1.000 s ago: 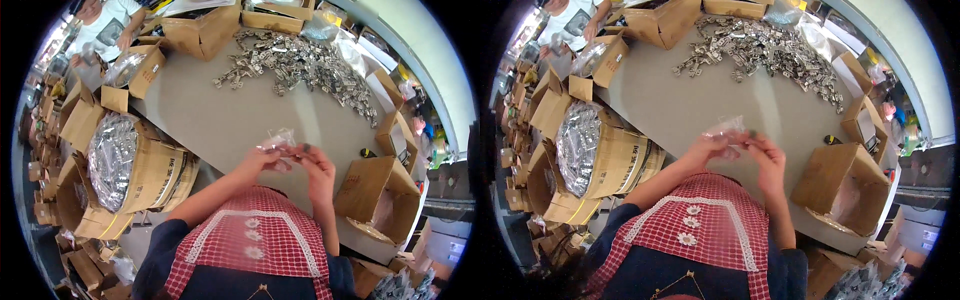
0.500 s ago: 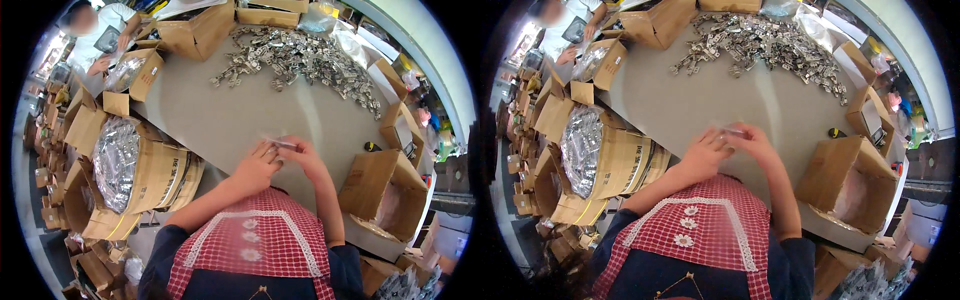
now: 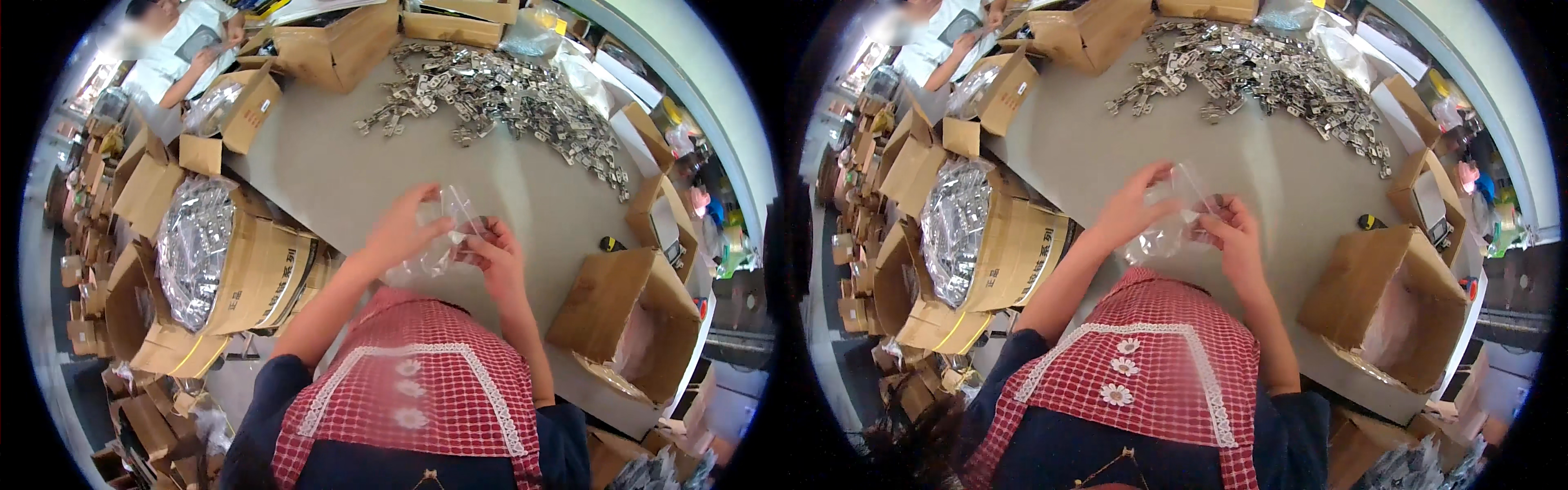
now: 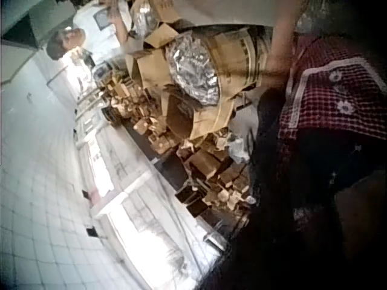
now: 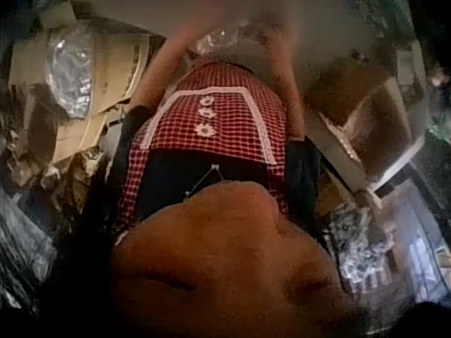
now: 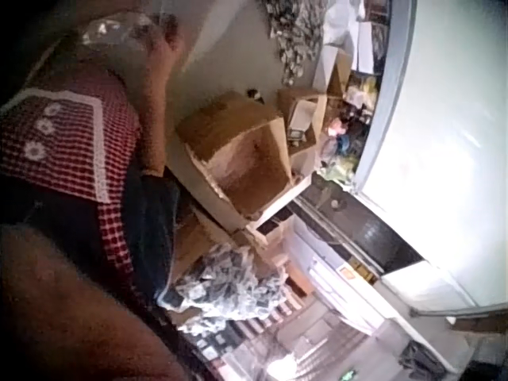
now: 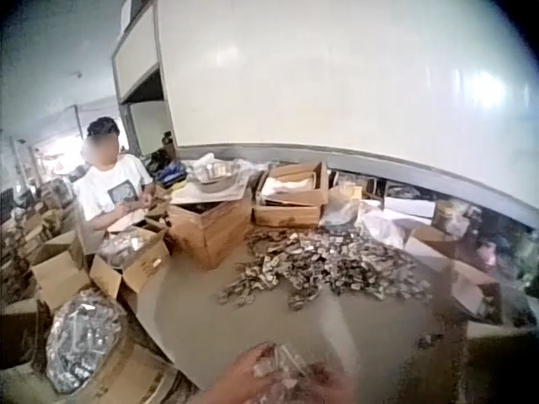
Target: The person puts metal hinges into a plastic bag by hand and then places the bag into a cardboard box.
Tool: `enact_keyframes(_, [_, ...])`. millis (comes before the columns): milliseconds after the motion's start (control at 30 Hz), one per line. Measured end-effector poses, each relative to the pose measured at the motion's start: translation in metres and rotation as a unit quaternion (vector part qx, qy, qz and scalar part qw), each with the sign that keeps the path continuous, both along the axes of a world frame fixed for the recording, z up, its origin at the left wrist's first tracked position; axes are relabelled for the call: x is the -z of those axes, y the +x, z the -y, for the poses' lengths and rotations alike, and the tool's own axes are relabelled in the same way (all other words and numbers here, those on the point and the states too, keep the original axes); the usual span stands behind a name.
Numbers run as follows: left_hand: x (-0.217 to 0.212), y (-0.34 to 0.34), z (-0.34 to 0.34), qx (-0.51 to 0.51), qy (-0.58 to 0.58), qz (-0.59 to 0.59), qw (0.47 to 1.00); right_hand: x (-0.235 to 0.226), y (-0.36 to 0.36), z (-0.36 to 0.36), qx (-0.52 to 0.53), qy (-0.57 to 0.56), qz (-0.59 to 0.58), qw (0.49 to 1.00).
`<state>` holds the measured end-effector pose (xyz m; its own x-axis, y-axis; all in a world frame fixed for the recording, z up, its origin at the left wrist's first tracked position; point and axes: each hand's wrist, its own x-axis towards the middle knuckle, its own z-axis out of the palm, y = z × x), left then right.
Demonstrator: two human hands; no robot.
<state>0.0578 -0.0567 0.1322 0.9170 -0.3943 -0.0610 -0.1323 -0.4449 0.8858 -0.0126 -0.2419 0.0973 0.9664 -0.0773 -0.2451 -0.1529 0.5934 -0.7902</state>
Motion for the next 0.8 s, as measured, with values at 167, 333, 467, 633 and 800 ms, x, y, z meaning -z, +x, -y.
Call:
enact_keyframes(167, [0.005, 0.015, 0.003, 0.062, -0.028, -0.119, 0.991, 0.002, 0.003, 0.007, -0.077, -0.081, -0.019, 0.994])
enact_keyframes(333, [-0.004, 0.022, 0.007, 0.096, 0.035, -0.088, 0.991, -0.005, 0.006, 0.025, -0.202, -0.16, 0.0, 0.966])
enact_keyframes(467, [-0.012, 0.024, 0.015, 0.152, 0.12, -0.031, 0.981, -0.011, 0.003, 0.027, -0.287, -0.176, -0.031, 0.941])
enact_keyframes(633, [-0.001, 0.022, 0.012, 0.124, 0.11, 0.073, 0.983, -0.001, -0.005, 0.022, -0.256, -0.166, -0.011, 0.952])
enact_keyframes(800, [-0.013, 0.022, -0.001, -0.072, 0.0, 0.279, 0.957, 0.008, -0.014, 0.02, -0.178, -0.194, -0.019, 0.965])
